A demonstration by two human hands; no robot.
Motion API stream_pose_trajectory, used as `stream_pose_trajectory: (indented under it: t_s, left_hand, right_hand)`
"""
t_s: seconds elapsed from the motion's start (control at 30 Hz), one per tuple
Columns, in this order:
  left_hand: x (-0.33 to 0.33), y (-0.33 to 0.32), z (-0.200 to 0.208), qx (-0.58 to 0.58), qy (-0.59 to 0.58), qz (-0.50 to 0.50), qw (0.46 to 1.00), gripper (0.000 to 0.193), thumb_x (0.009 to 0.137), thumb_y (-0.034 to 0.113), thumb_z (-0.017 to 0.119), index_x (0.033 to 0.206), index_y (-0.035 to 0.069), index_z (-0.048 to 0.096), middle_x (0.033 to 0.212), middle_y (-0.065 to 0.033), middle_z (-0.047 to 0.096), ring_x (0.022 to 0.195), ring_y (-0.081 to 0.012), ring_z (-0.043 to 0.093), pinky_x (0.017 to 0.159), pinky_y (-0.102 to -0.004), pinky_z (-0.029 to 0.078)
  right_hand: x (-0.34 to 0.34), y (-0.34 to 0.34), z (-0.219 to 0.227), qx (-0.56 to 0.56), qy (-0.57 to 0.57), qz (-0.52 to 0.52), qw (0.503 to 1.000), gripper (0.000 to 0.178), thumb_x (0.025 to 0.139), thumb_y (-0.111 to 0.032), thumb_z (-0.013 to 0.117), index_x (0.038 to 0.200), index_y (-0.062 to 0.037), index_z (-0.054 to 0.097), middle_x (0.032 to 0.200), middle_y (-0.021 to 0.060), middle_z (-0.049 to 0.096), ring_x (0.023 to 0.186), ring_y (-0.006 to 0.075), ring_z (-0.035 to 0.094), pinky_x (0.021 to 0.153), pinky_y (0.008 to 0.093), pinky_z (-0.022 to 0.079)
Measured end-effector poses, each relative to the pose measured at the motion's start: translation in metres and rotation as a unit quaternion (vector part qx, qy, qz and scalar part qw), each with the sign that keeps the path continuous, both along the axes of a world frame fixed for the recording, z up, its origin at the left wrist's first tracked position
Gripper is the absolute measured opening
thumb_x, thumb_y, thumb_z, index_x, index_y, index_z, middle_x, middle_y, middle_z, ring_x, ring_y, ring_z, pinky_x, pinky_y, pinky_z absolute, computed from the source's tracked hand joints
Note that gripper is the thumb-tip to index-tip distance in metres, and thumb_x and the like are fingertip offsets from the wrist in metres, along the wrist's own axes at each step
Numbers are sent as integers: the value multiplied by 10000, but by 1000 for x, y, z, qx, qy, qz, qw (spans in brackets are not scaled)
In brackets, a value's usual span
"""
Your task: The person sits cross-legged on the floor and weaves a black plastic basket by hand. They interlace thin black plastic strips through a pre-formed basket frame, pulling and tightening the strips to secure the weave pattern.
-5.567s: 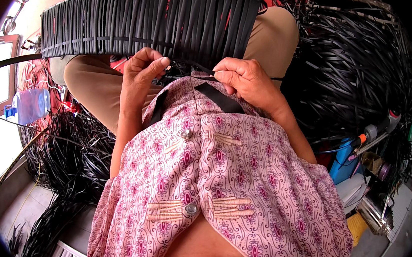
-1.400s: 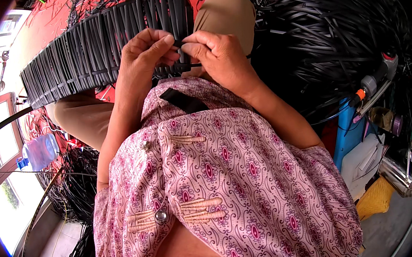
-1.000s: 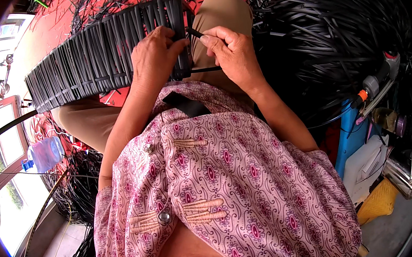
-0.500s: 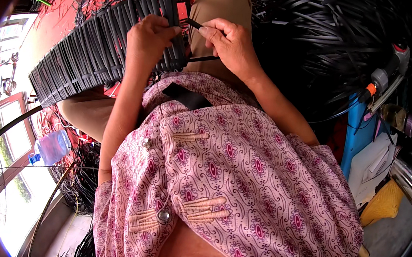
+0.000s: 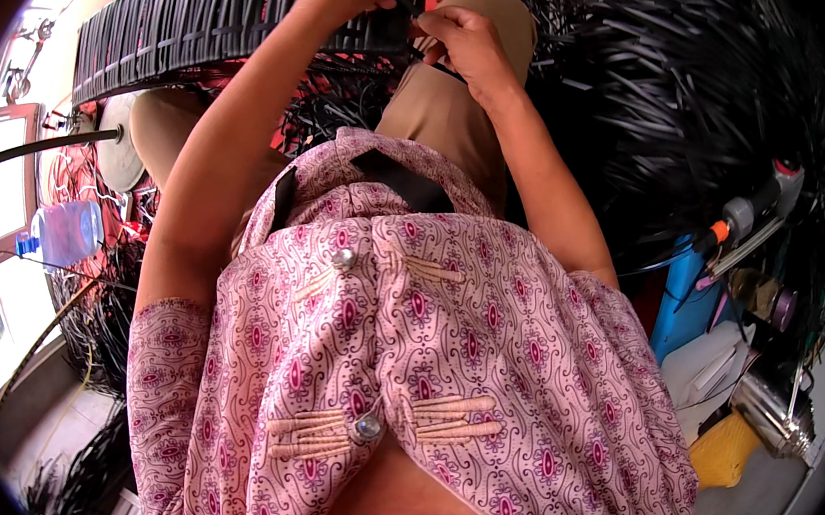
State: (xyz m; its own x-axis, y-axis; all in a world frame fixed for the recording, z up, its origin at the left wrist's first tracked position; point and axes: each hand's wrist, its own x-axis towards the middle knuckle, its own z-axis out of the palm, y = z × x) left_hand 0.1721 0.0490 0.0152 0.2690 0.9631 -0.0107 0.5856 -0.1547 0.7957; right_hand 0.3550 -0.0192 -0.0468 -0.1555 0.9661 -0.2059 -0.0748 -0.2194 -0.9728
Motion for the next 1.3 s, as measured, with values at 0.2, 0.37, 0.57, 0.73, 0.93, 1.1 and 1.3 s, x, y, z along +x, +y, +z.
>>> stream_pose_trajectory:
  t_s: [0.2, 0.37, 0.57, 0.73, 0.93, 1.1, 1.3]
  left_hand:
    - [5, -7, -14, 112, -32, 59, 991, 198, 756, 125, 798, 725, -22, 669, 584, -135, 660, 554, -237, 687, 582, -374, 544]
    - [4, -13, -8, 36, -63, 60, 996, 198, 780, 139, 771, 775, -40, 685, 652, -160, 671, 653, -232, 699, 620, -373, 541]
    - [-11, 4, -44, -78, -155, 64, 983, 407, 702, 205, 882, 1010, -3, 716, 733, -25, 684, 604, -99, 604, 537, -242, 488]
    - [-15, -12, -29, -131, -205, 26, 970, 351, 735, 181, 862, 992, -3, 709, 746, 0, 657, 602, -72, 567, 563, -223, 453]
    - [-18, -28, -26, -142, -213, 25, 966, 305, 762, 158, 837, 976, -7, 695, 727, 11, 633, 593, -57, 548, 547, -219, 440]
    - [-18, -41, -20, -138, -223, 11, 965, 454, 769, 137, 824, 1137, -81, 670, 732, -20, 647, 592, -72, 549, 535, -214, 437]
    - [-36, -47, -9, 6, 6, -114, 993, 185, 842, 199, 691, 981, 98, 759, 764, -76, 712, 651, -176, 687, 623, -331, 544]
  right_hand:
    - [-7, -3, 3, -27, -5, -33, 999, 200, 940, -244, 661, 939, -49, 706, 826, 26, 707, 594, 69, 575, 528, 214, 390]
    - [-6, -7, 3, -33, -14, -30, 999, 200, 935, -242, 662, 918, -46, 698, 833, 27, 707, 594, 70, 569, 545, 214, 402]
    - [-13, -19, 7, -52, -22, -34, 998, 194, 940, -240, 646, 904, -56, 695, 824, 22, 701, 573, 70, 564, 528, 214, 381]
    - [-5, -22, 4, -56, -17, -18, 998, 189, 948, -240, 639, 924, -62, 697, 832, 28, 704, 573, 64, 564, 506, 201, 361]
    - [0, -14, 16, -5, -84, -17, 996, 193, 952, -227, 634, 921, -50, 703, 764, 6, 668, 564, 56, 545, 491, 208, 369]
    - [-4, -6, 19, 84, -218, 22, 972, 203, 951, -207, 635, 905, -20, 700, 705, -16, 613, 557, 56, 518, 527, 224, 414]
    - [-3, -2, 25, 167, -262, 110, 944, 175, 966, -167, 613, 934, -15, 693, 691, -22, 584, 566, 58, 525, 552, 234, 446]
